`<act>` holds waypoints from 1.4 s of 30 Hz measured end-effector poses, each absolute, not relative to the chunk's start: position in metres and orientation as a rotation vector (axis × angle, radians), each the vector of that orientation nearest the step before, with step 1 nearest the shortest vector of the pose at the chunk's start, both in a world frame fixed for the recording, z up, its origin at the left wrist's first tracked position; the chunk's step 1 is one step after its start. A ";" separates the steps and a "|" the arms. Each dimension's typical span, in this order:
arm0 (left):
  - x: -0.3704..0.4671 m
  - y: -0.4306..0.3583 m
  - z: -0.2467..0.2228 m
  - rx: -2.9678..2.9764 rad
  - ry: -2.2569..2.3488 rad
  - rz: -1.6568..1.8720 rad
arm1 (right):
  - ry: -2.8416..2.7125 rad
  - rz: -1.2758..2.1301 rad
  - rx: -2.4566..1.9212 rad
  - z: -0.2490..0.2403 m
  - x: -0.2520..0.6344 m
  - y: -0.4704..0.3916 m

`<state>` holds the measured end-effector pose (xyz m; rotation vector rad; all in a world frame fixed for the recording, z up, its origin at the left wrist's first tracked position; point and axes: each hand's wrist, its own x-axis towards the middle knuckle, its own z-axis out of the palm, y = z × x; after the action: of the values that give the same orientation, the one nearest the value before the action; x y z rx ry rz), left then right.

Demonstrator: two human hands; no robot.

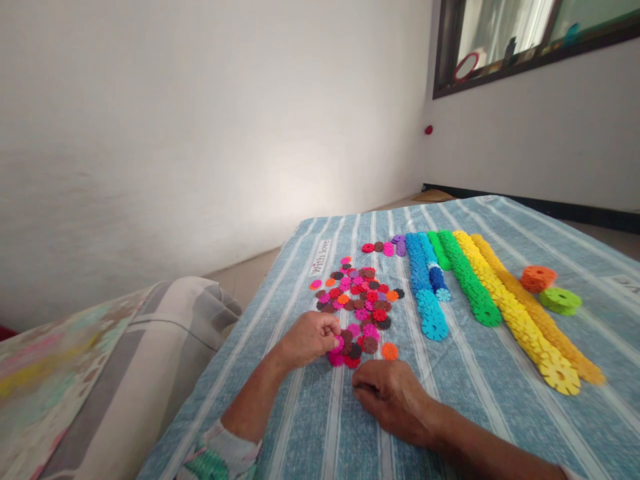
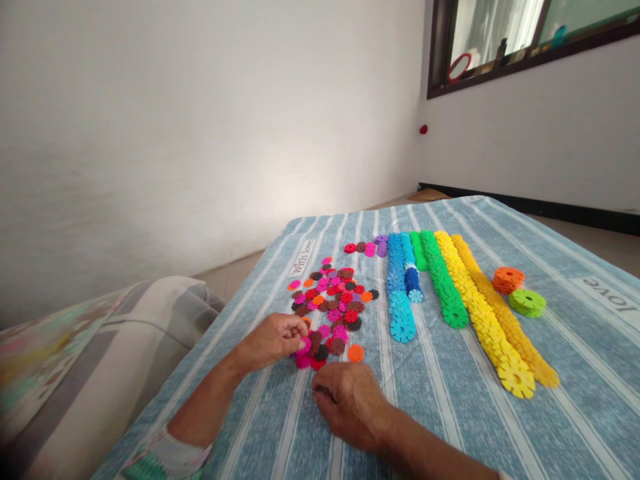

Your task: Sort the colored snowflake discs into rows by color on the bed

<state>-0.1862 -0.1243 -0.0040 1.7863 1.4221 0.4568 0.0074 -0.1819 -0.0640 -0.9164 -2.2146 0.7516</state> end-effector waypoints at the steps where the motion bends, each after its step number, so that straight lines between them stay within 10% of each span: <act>1: -0.192 -0.128 -0.003 1.799 1.455 0.456 | -2.218 0.748 -0.912 -0.064 0.007 -0.182; 21: -0.199 -0.111 -0.026 1.813 1.685 0.826 | -2.236 0.754 -0.932 -0.063 0.008 -0.184; 42: -0.190 -0.111 -0.031 1.864 1.577 0.407 | -2.249 0.737 -0.939 -0.063 0.008 -0.182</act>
<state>-0.1899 -0.1106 -0.0307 1.8637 1.5769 0.4075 0.0076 -0.1824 -0.0634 -0.9386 -2.2494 0.7368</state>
